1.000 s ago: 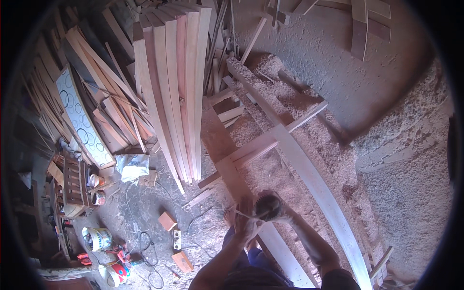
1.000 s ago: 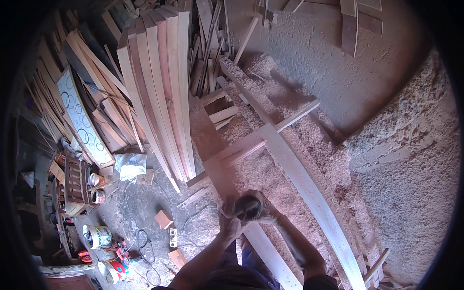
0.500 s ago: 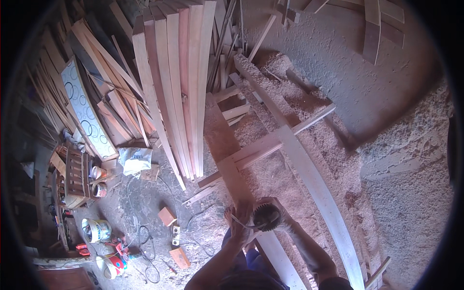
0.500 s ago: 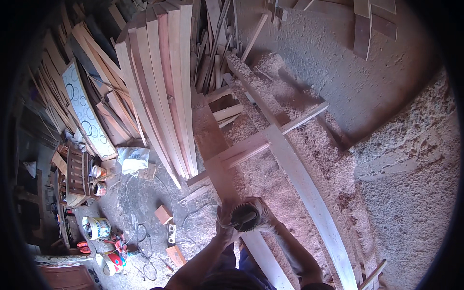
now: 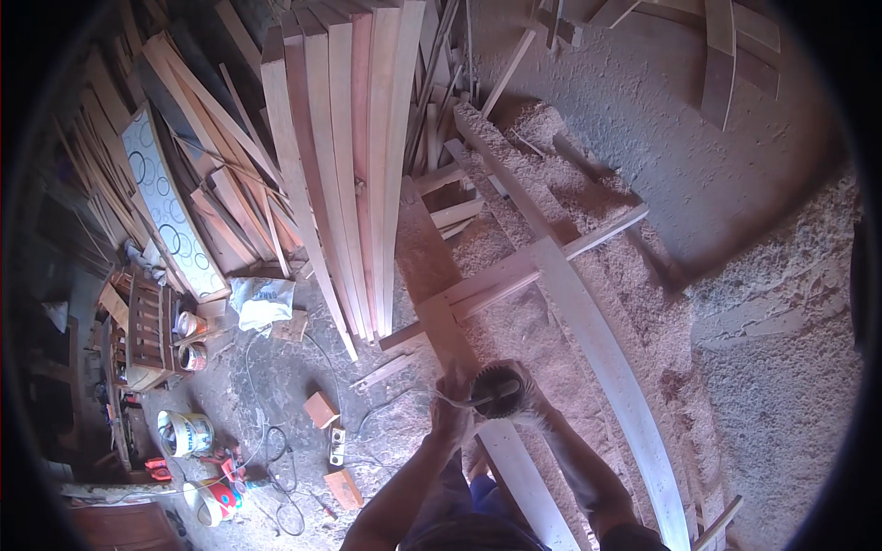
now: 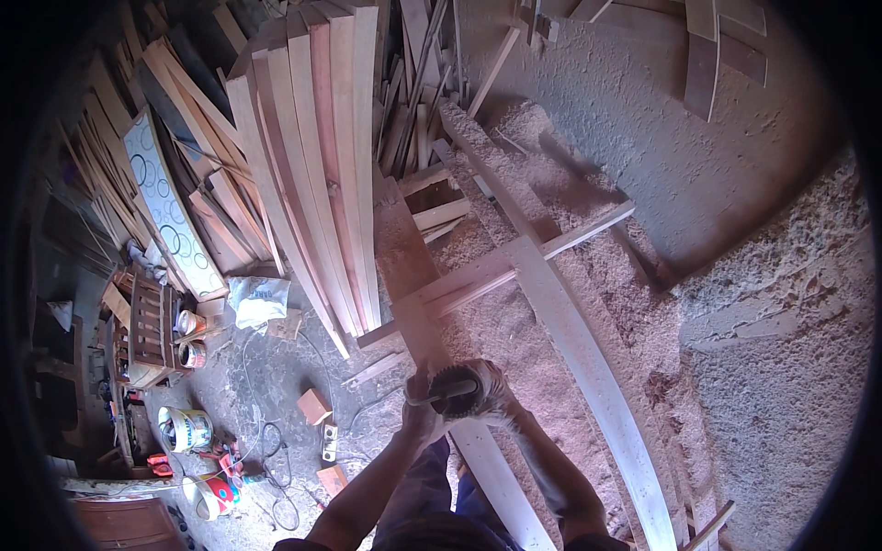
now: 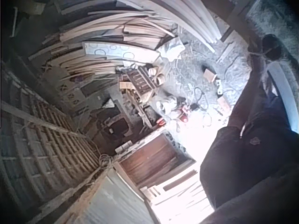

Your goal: The person uses a wood router to shape the edges of a wooden frame, then turns the frame over and unplugs the tool.

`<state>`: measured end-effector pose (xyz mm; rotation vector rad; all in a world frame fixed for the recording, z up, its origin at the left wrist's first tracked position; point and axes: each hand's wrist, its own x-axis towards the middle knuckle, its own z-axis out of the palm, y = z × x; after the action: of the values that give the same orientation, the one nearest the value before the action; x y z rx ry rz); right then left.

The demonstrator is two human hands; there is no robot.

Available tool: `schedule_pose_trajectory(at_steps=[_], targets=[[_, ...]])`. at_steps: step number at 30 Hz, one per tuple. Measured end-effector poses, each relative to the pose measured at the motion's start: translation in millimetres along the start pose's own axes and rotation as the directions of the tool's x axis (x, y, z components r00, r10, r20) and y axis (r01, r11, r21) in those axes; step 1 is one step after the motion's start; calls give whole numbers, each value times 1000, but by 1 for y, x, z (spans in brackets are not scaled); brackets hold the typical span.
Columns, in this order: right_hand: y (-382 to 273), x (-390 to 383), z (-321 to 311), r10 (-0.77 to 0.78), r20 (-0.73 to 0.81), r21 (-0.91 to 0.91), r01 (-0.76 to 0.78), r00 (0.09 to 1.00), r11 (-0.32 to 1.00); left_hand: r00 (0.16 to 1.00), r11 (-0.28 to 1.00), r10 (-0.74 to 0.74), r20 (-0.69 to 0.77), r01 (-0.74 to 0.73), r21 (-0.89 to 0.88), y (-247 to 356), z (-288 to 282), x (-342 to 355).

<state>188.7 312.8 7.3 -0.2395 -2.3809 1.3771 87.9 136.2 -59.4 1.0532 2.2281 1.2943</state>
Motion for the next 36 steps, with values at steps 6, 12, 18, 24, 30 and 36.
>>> schedule_pose_trajectory(at_steps=[6, 12, 18, 24, 30, 36], targets=[[17, -5, 0, 122, 28, 234, -125, 992, 964, 946, 939, 167, 279, -238, 247, 18, -47, 44], [28, -16, 17, 213, 20, 406, -203, 977, 891, 847, 921, 311, -430, -158, 356, -27, -71, 163], [61, -37, 28, 395, 97, 626, -364, 914, 689, 985, 985, -162, -66, 157, -77, -36, -61, 190], [80, -22, 40, 402, 140, 541, -410, 905, 735, 973, 972, -203, -109, 186, -145, -79, -56, 191], [68, 1, 41, 514, 68, 658, -426, 855, 622, 996, 995, -80, -46, 82, 57, -44, -63, 188], [78, 28, 49, 492, 25, 712, -361, 870, 602, 982, 996, -86, 166, 83, 28, -61, -74, 183]])
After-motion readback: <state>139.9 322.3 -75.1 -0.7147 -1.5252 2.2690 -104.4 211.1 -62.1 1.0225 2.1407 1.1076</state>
